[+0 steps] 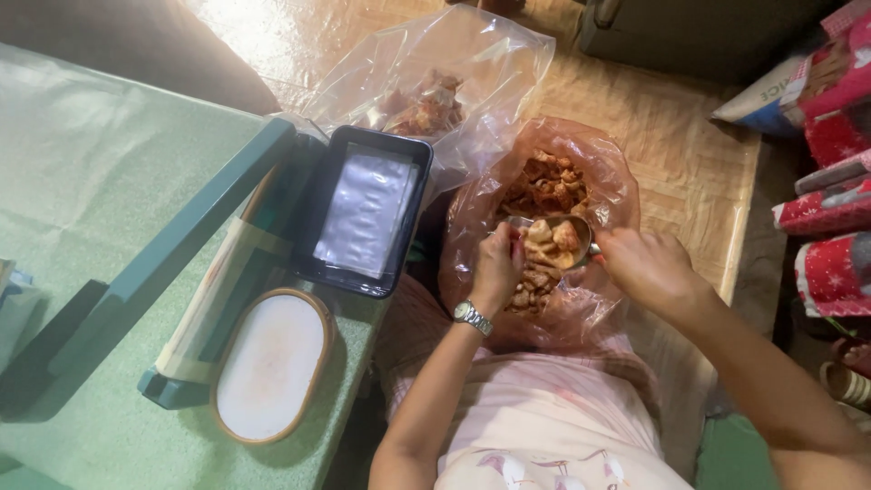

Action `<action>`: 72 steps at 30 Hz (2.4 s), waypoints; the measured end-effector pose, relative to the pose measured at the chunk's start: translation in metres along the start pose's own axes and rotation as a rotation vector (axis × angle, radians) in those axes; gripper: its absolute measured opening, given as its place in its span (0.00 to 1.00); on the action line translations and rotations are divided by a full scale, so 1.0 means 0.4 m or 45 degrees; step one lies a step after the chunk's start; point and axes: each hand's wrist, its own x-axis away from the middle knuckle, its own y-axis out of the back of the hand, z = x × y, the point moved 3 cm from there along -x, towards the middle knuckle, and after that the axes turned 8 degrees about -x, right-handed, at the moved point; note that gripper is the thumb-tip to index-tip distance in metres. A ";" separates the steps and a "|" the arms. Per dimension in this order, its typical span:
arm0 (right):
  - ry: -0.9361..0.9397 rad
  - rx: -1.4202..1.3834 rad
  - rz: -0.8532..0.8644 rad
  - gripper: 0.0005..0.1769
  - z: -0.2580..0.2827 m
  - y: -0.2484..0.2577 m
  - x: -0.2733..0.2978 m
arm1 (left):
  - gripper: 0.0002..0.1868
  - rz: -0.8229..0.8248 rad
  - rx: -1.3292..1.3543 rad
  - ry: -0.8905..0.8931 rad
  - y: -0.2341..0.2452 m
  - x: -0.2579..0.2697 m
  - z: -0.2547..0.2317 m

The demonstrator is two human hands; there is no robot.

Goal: Scooping fried food into small plastic bags and sealing them with a heat sealer

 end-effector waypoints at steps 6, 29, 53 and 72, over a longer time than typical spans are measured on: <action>0.055 0.305 -0.042 0.12 0.074 0.073 -0.002 | 0.07 0.103 -0.145 -0.001 -0.050 -0.001 0.023; -0.093 -0.731 0.103 0.37 0.008 -0.404 -0.180 | 0.06 0.069 0.519 0.279 0.148 -0.027 0.014; 0.976 -0.844 -0.823 0.12 0.288 0.406 0.005 | 0.36 1.065 1.873 0.209 0.253 0.054 -0.218; 0.642 -1.095 -0.936 0.69 0.362 0.118 -0.032 | 0.66 0.309 1.006 0.149 0.420 0.038 -0.193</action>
